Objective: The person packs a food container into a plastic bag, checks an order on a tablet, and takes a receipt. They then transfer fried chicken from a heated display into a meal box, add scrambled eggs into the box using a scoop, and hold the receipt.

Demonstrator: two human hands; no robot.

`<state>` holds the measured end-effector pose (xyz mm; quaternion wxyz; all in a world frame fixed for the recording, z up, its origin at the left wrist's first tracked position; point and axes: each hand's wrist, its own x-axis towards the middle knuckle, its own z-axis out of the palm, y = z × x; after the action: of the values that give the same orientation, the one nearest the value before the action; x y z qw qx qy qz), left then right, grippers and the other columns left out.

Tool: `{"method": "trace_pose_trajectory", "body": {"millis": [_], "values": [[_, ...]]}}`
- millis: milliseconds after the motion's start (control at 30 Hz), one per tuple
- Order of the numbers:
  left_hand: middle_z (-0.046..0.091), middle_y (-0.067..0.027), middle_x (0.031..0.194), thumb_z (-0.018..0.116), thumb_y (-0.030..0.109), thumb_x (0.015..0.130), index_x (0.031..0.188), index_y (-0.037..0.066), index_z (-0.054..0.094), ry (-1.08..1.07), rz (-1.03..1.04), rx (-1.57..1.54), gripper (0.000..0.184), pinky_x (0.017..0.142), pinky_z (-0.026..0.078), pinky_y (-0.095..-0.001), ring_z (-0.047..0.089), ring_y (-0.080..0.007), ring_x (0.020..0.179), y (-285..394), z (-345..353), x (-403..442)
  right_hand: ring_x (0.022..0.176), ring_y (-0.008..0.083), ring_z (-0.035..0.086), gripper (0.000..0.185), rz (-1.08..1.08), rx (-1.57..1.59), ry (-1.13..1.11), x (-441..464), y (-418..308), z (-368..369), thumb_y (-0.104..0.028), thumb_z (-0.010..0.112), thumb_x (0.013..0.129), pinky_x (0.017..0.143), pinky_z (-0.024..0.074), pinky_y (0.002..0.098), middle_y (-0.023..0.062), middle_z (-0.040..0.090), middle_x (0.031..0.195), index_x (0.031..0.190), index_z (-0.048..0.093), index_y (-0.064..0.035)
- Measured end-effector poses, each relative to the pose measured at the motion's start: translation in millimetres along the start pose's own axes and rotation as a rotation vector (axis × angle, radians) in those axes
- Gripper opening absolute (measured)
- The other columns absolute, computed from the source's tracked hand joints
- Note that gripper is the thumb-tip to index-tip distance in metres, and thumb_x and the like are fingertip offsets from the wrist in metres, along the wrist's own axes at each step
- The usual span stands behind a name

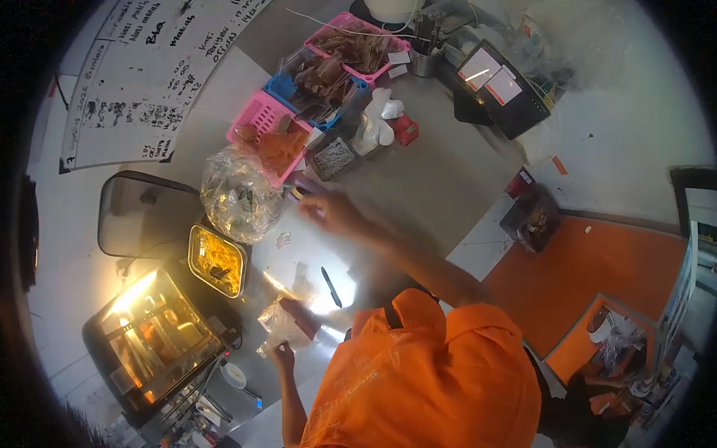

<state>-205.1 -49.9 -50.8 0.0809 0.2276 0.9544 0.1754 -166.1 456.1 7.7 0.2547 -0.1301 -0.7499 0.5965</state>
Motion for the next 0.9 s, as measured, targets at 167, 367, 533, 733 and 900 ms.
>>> {"method": "trace_pose_trajectory", "body": {"millis": [167,367,533,733,900], "values": [[0.066,-0.0209,0.078,0.064,0.008,0.081,0.081,-0.002,0.068,-0.006,0.044,-0.114,0.011,0.068,0.049,-0.042,0.064,-0.0358,0.071,38,20,-4,0.073,0.0178,0.068,0.018,0.34,0.17,-0.412,-82,-6,74,-0.016,0.064,0.086,0.066,0.0518,0.0327,0.0097,0.069,0.082,0.1,0.065,-0.006],[0.066,-0.021,0.097,0.063,0.007,0.083,0.091,-0.003,0.066,-0.032,0.146,-0.412,0.013,0.08,0.048,-0.0429,0.063,-0.0336,0.091,93,36,1,0.061,0.0149,0.067,0.016,0.45,0.125,-0.469,-112,13,131,-0.011,0.063,0.084,0.059,0.0524,0.0295,0.0093,0.069,0.076,0.098,0.065,-0.0025],[0.064,-0.0212,0.099,0.064,0.007,0.082,0.099,-0.002,0.063,0.031,0.055,-0.272,0.019,0.081,0.049,-0.0433,0.062,-0.0365,0.094,92,41,-4,0.058,0.0147,0.065,0.016,0.299,0.075,-0.3,-115,16,147,-0.015,0.063,0.087,0.055,0.0519,0.0271,0.0094,0.069,0.076,0.095,0.066,-0.0017],[0.062,-0.0201,0.097,0.064,0.003,0.072,0.105,-0.002,0.062,-0.113,0.279,-0.483,0.033,0.08,0.049,-0.0425,0.059,-0.0397,0.092,92,19,6,0.055,0.0134,0.061,0.015,0.496,0.262,-0.159,-116,34,159,-0.014,0.064,0.087,0.055,0.0512,0.0252,0.0079,0.068,0.075,0.094,0.066,-0.001],[0.061,-0.0126,0.094,0.06,-0.003,0.067,0.105,0.007,0.065,-0.022,0.356,-0.163,0.039,0.081,0.047,-0.0416,0.058,-0.0332,0.091,94,18,3,0.063,0.0128,0.066,0.015,0.509,0.482,-0.356,-109,46,188,-0.015,0.068,0.081,0.059,0.0533,0.0279,0.0092,0.07,0.077,0.09,0.067,-0.0026]]}}
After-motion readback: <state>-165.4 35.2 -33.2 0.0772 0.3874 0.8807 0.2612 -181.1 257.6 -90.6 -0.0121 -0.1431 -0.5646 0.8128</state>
